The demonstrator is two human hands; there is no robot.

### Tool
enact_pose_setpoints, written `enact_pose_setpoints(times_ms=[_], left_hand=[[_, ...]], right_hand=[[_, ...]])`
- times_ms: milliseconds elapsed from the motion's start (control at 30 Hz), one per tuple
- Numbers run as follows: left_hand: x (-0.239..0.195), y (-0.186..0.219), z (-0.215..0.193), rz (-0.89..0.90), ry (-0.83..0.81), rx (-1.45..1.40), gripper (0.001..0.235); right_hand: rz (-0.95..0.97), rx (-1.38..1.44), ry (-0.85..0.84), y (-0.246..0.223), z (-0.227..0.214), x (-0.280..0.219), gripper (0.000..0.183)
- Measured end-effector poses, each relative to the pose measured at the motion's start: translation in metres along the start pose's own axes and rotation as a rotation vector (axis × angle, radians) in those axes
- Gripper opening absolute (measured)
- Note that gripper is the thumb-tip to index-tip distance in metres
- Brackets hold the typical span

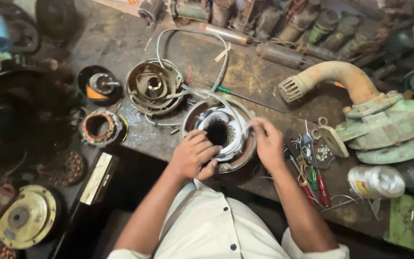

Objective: The person works on an electric motor stator, winding white wire into the slots, cutting excess wire with pliers, and securing the assembly with a perforated metal plate and hammer. The person uses pliers, a hammer, and a screwdriver to complete the task.

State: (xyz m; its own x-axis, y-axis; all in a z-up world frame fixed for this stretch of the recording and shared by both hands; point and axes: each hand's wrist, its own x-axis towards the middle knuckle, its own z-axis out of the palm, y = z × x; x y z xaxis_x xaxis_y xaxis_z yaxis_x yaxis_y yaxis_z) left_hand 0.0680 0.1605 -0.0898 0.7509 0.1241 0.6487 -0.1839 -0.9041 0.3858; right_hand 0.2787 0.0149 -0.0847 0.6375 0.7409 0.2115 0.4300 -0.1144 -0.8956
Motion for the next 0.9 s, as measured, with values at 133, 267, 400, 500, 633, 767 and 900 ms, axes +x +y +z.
enact_pose_setpoints(times_ms=[133,267,400,500,633,767,900], left_hand=[[0.025,-0.058,-0.015,0.286,-0.184,-0.211,0.026],[0.048,-0.073,-0.031,0.437,-0.285,-0.259,0.030],[0.068,-0.049,-0.041,0.293,-0.263,-0.152,0.040],[0.105,-0.033,-0.025,0.290,-0.184,-0.053,0.037],[0.127,-0.027,-0.027,0.364,-0.251,-0.024,0.035],[0.083,-0.032,-0.077,0.214,-0.257,-0.046,0.021],[-0.002,-0.028,-0.117,0.010,-0.124,0.085,0.018]], right_hand=[[0.203,0.115,0.164,-0.021,0.008,-0.043,0.022],[0.115,-0.063,0.184,-0.032,0.012,-0.063,0.021],[0.010,-0.207,0.195,-0.043,0.004,-0.063,0.017],[0.067,-0.330,0.243,-0.063,-0.005,-0.072,0.023],[0.153,-0.350,0.277,-0.093,-0.017,-0.080,0.034],[0.058,-0.424,0.198,-0.114,-0.023,-0.078,0.037],[-0.048,-0.573,0.149,-0.127,-0.020,-0.071,0.025]])
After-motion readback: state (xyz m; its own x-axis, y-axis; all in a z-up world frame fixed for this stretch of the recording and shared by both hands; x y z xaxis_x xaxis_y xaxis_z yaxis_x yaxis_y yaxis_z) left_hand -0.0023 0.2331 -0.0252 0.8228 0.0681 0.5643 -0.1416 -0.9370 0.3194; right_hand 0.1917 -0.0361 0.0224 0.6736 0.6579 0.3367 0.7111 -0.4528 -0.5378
